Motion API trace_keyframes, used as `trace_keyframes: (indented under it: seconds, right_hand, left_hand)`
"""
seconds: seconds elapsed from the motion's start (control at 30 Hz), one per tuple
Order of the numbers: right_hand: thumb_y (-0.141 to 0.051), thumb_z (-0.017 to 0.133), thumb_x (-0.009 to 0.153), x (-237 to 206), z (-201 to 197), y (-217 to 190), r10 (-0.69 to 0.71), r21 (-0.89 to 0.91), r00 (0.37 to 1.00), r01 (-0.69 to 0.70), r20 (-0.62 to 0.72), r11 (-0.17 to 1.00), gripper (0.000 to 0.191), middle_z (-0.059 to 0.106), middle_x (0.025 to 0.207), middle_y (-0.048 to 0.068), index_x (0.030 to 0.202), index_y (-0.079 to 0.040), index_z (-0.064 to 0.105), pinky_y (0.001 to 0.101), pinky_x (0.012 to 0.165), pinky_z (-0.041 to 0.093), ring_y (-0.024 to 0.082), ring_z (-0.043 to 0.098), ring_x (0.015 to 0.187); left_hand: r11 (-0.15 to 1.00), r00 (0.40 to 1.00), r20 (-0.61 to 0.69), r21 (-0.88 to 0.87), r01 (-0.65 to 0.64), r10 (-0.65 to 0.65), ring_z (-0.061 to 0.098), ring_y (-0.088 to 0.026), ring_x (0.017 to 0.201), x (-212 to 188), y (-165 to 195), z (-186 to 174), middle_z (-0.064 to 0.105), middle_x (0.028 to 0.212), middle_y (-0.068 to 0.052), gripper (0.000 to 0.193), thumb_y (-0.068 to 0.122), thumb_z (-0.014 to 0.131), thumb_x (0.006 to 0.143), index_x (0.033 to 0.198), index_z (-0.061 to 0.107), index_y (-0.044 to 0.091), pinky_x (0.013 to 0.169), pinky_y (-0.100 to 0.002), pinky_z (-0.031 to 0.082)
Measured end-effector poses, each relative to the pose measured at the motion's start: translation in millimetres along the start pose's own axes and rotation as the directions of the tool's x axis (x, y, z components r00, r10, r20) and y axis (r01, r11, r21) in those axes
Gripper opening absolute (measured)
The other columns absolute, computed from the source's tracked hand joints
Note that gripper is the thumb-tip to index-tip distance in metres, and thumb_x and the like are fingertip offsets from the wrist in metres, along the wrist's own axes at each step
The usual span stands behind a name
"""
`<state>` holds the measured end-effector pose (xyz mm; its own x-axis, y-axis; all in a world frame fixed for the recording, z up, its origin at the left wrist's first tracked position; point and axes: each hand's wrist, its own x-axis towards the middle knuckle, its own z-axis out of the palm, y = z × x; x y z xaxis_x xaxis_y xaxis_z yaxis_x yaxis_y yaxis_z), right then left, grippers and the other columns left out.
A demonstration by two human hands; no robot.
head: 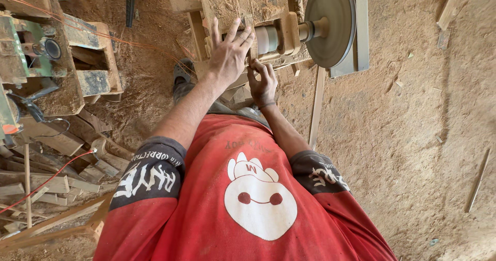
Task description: The person holds a small wooden piece against a rotating grinding wheel to shape its edges. They repeatedly reposition the piece and inspect it while continuing to grind the surface.
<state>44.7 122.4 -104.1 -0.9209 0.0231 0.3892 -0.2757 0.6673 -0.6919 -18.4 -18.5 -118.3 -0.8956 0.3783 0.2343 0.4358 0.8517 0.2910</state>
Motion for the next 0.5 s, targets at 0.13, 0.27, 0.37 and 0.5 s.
trace_keyframes:
  seconds: [0.13, 0.27, 0.37, 0.5]
  right_hand:
    - [-0.002, 0.081, 0.089, 1.1, 0.3, 0.5, -0.024, -0.018, 1.0, 0.024, 0.019, 1.0, 0.026, 0.07, 0.097, 0.007, 0.108, -0.009, 0.066, 0.0316, 0.075, 0.061, 0.02, 0.072, 0.084]
    - [-0.002, 0.08, 0.089, 1.4, 1.6, -1.9, -0.011, 0.015, 0.999, 0.011, 0.036, 1.0, 0.025, 0.07, 0.099, 0.007, 0.108, -0.008, 0.064, 0.031, 0.077, 0.062, 0.019, 0.073, 0.086]
    - [-0.002, 0.08, 0.089, 1.5, 0.8, -2.8, -0.002, 0.026, 0.999, 0.001, 0.049, 1.0, 0.026, 0.07, 0.099, 0.007, 0.107, -0.008, 0.063, 0.0308, 0.079, 0.062, 0.02, 0.074, 0.088]
    - [-0.003, 0.08, 0.088, 0.2, -1.1, -1.2, 0.011, 0.045, 0.998, -0.014, 0.06, 0.999, 0.03, 0.07, 0.099, 0.008, 0.109, -0.007, 0.06, 0.0318, 0.08, 0.062, 0.021, 0.074, 0.088]
  left_hand:
    - [0.999, 1.0, 0.002, -0.022, 0.023, -0.023, 0.037, -0.036, 0.152, -3.5, 2.2, 3.1, 0.061, 0.15, -0.007, 0.042, 0.007, 0.061, 0.1, 0.141, 0.066, 0.013, 0.122, -0.072, 0.0]
    - [1.0, 1.0, 0.019, 0.011, 0.019, -0.019, 0.036, -0.034, 0.154, -8.4, 0.8, 3.2, 0.06, 0.151, -0.005, 0.046, 0.001, 0.058, 0.099, 0.143, 0.065, 0.014, 0.123, -0.071, -0.001]
    - [1.0, 1.0, 0.019, 0.016, 0.019, -0.019, 0.035, -0.033, 0.154, -11.8, 3.4, 3.6, 0.06, 0.152, -0.004, 0.049, -0.001, 0.056, 0.097, 0.143, 0.065, 0.015, 0.123, -0.071, -0.002]
    - [1.0, 1.0, 0.014, -0.004, 0.025, -0.025, 0.035, -0.033, 0.155, -15.3, 8.5, 5.2, 0.06, 0.151, -0.004, 0.047, 0.002, 0.056, 0.1, 0.144, 0.063, 0.014, 0.124, -0.071, -0.002]
